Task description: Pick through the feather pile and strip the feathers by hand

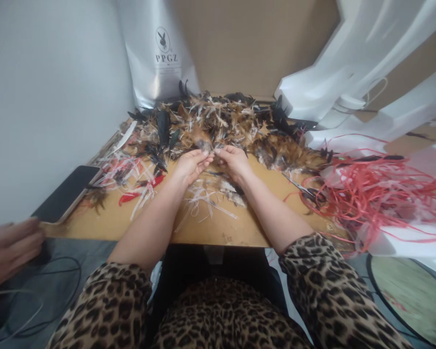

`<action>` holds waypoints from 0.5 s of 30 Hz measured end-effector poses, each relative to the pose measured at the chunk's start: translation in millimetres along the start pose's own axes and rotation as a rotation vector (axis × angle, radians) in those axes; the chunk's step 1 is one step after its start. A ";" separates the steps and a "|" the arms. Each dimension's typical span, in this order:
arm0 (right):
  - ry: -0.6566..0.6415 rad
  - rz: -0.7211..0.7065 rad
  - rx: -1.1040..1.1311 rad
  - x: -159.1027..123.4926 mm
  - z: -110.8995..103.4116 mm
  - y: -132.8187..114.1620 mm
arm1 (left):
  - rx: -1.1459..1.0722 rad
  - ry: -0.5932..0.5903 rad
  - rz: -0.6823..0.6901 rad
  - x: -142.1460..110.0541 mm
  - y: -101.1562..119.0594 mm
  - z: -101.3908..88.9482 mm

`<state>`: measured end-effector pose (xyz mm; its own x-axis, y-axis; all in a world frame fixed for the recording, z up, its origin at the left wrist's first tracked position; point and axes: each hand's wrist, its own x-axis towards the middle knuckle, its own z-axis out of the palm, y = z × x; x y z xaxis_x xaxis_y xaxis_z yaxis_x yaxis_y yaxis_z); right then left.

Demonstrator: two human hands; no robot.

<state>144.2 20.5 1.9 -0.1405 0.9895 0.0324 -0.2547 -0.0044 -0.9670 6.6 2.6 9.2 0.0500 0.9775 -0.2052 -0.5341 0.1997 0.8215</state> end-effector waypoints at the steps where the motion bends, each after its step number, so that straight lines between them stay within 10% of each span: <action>1: 0.001 0.000 -0.005 0.9 -1.3 0.7 | 0.000 -0.003 0.001 0.5 -0.2 -0.5; 15: 0.022 -0.085 -0.175 -3.7 2.2 -3.7 | 0.059 -0.051 -0.016 -2.0 -0.1 1.3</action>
<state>143.6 16.6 5.9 -0.1042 0.9882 0.1123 -0.0946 0.1025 -0.9902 7.7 0.7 10.2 0.1020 0.9760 -0.1926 -0.4822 0.2178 0.8485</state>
